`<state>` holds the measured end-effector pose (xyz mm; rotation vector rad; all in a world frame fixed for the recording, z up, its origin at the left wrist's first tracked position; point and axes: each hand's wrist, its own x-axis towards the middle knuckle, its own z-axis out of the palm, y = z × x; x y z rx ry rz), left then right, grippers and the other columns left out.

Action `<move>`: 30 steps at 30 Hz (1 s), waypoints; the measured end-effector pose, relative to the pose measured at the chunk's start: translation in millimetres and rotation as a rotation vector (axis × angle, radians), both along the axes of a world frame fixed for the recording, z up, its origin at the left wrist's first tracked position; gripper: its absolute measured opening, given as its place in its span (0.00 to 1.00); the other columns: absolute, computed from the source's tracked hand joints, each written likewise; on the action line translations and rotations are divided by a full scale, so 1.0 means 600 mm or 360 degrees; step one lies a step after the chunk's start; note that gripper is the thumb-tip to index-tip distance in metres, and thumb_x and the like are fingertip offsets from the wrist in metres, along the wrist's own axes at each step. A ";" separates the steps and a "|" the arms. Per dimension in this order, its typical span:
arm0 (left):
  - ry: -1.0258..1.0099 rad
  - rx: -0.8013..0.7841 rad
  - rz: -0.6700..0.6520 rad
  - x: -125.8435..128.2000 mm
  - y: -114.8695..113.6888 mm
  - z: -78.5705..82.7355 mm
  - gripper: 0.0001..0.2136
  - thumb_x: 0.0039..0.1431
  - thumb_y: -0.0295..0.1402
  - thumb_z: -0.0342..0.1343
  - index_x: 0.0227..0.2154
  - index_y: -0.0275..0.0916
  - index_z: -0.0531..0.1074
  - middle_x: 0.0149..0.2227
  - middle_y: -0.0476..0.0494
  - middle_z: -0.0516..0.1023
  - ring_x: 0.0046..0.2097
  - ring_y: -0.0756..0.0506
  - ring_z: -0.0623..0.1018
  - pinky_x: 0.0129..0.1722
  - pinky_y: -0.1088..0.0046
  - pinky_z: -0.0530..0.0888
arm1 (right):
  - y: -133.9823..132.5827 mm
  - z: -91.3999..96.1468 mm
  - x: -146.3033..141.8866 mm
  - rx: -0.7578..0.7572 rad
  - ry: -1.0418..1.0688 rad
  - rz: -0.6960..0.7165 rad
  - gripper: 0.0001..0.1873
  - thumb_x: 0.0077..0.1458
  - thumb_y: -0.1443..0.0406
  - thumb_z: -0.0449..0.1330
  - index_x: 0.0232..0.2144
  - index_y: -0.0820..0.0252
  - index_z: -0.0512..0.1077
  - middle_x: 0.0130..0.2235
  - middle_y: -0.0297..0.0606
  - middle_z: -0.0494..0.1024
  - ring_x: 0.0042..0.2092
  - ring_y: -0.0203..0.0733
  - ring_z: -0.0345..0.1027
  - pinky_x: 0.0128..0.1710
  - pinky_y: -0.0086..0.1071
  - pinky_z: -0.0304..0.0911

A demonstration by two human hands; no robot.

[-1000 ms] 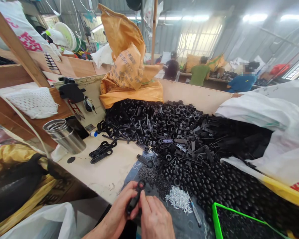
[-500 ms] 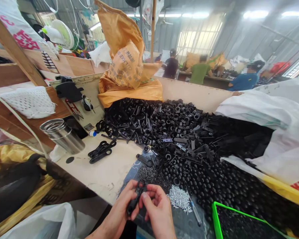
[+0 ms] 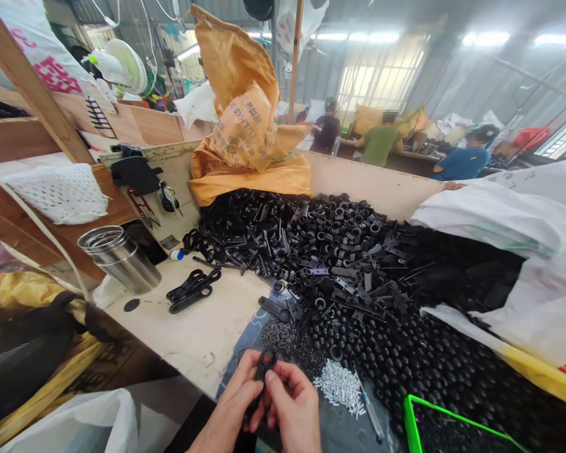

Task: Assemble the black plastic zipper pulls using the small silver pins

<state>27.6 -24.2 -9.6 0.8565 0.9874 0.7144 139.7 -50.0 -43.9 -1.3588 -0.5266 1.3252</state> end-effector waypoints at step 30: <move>-0.0140 -0.0081 0.0079 -0.012 0.014 -0.044 0.28 0.51 0.50 0.68 0.49 0.43 0.67 0.24 0.53 0.76 0.17 0.56 0.60 0.20 0.80 0.48 | 0.030 0.013 0.024 -0.0014 -0.0209 0.0434 0.36 0.41 0.37 0.70 0.34 0.62 0.72 0.19 0.29 0.73 0.13 0.26 0.53 0.12 0.20 0.48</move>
